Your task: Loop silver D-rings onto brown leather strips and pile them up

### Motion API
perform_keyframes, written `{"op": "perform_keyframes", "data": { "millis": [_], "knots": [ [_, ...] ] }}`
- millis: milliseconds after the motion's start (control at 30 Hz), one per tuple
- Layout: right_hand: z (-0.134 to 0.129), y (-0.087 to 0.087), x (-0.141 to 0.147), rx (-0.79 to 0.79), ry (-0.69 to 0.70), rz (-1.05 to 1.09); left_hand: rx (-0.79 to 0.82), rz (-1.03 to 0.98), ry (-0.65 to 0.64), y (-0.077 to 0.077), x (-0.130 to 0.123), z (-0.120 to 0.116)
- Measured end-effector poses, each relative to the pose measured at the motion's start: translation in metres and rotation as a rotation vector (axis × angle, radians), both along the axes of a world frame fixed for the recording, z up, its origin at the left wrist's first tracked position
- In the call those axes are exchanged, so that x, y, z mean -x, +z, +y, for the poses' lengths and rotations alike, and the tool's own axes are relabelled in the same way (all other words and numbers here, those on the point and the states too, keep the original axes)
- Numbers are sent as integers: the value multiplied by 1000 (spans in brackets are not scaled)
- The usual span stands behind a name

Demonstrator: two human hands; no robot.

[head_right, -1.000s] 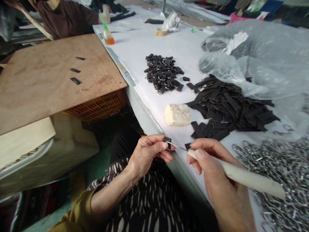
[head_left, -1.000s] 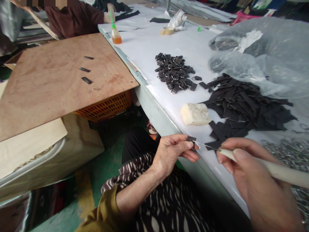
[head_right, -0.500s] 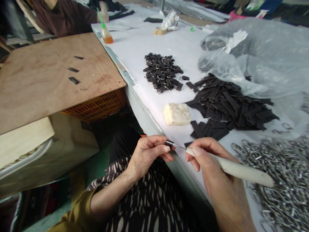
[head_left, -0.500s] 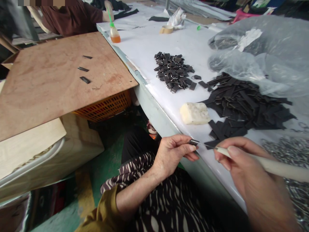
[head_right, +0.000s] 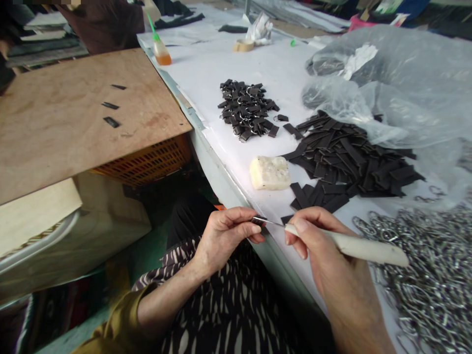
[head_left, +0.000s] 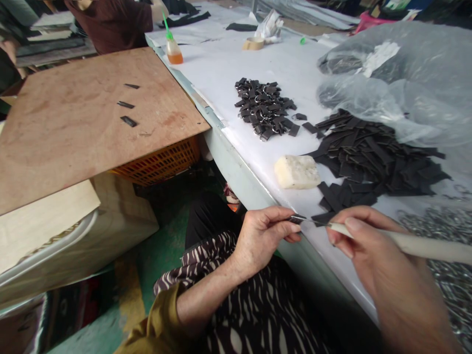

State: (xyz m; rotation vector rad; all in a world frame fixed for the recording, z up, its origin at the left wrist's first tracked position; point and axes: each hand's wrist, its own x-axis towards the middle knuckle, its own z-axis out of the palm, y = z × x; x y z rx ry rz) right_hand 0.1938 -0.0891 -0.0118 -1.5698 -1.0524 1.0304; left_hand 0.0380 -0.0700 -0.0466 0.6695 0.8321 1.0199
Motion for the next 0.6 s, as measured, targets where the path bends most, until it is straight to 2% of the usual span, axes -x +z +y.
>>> {"op": "perform_keyframes", "data": {
  "millis": [200,467,600],
  "knots": [
    [4,2,-1,45,32,55,32,-15,-15,-2,-1,-1],
    [2,4,-6,73,44,-5,47,-6,-64,-4,0,-2],
    [1,6,0,55,65,-25,107,-29,-85,-2,2,-2]
  ]
}}
